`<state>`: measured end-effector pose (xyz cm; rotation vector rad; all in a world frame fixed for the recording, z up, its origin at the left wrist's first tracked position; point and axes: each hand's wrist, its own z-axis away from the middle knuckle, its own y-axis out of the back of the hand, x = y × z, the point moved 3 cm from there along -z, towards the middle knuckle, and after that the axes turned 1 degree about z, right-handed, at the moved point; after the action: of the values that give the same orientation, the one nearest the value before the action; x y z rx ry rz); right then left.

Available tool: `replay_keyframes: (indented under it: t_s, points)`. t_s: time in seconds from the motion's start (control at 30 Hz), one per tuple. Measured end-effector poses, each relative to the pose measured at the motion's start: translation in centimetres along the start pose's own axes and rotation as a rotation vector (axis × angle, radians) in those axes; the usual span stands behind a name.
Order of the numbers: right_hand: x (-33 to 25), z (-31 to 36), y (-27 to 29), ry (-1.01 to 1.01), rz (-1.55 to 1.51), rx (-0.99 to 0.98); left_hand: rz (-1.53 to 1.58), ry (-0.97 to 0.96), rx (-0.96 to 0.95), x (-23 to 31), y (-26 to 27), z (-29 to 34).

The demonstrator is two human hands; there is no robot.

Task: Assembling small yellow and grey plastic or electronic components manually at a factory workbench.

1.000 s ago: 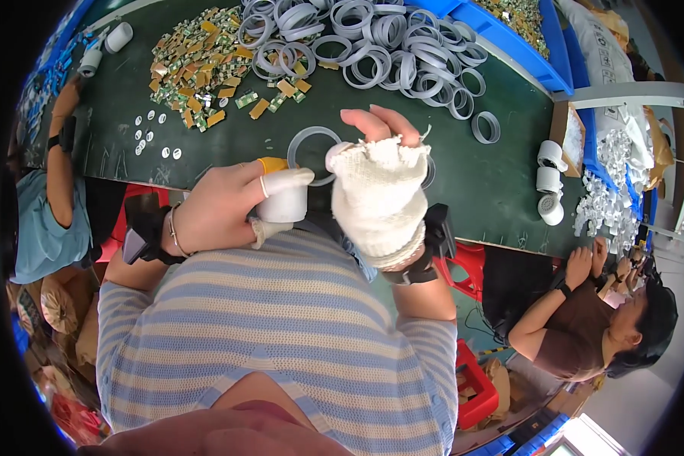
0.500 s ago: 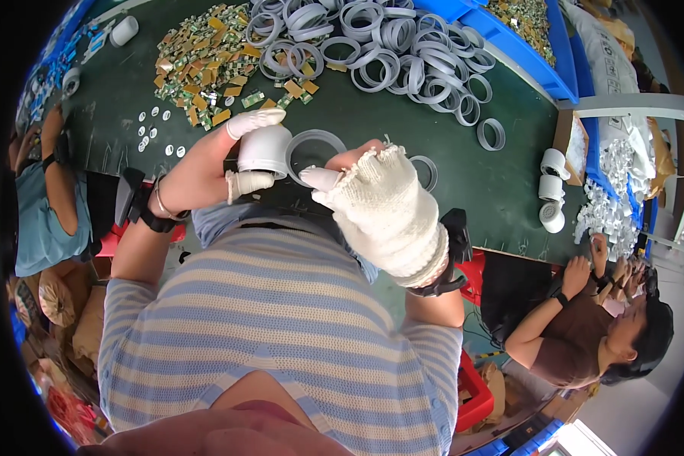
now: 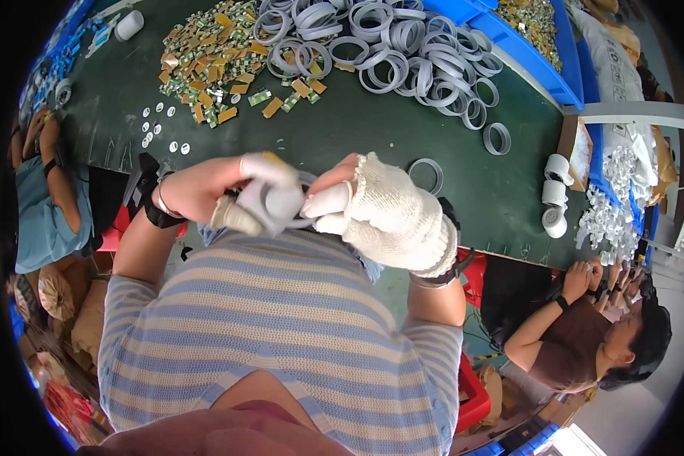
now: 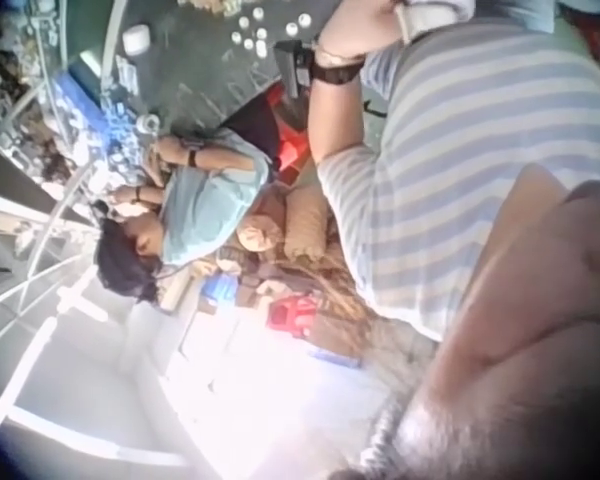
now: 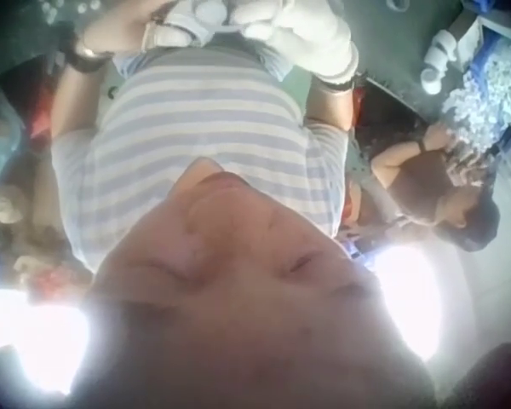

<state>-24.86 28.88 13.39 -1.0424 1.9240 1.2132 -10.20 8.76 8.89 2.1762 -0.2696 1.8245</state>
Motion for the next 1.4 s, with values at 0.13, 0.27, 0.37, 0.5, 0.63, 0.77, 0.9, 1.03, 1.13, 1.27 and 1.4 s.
replay_keyframes:
  t_s: [0.13, 0.27, 0.37, 0.5, 0.63, 0.77, 0.9, 1.03, 1.13, 1.27, 1.4]
  points:
    - [-1.2, -0.5, -0.2, -0.008, 0.547, 0.165, -0.237, 0.017, 0.436, 0.6, 0.4, -0.3]
    - [-1.8, -0.8, -0.7, -0.042, 0.729, 0.098, -0.55, 0.065, 0.36, 1.9, -0.9, 0.2]
    - [-2.1, -0.8, -1.3, 0.015, 0.81, 0.054, -0.823, 0.172, 0.235, 1.6, -1.3, 0.4]
    - [-2.4, -1.4, -0.7, -0.052, 0.662, 0.092, -0.652, 0.039, 0.223, 1.0, 0.3, 0.5]
    - [-1.1, -1.0, 0.6, 0.043, 0.454, 0.018, -0.163, -0.087, 0.018, -0.3, 0.5, 0.4]
    - [-1.5, -0.6, 0.2, 0.006, 0.375, -0.045, 0.084, 0.07, 0.253, -1.3, 0.2, 0.2]
    - [-2.2, -0.5, -0.3, 0.006, 0.436, 0.036, 0.275, 0.039, 0.508, -2.2, 0.4, 0.2]
    - [-1.9, -0.5, -0.4, 0.062, 0.274, 0.064, 0.399, 0.14, 0.558, -2.4, -0.2, 0.2]
    - [-1.1, -0.1, -1.4, -0.097, -0.037, 0.145, 0.873, 0.143, 0.507, -2.1, -1.7, 0.0]
    - [-0.4, -0.6, -2.9, -0.493, -0.529, 0.404, 1.054, -0.014, 0.454, -1.5, -3.2, -0.9]
    - [-0.2, 0.4, -2.6, -0.452, -0.081, 0.358, 0.896, 0.004, 0.52, -1.4, -3.3, -1.2]
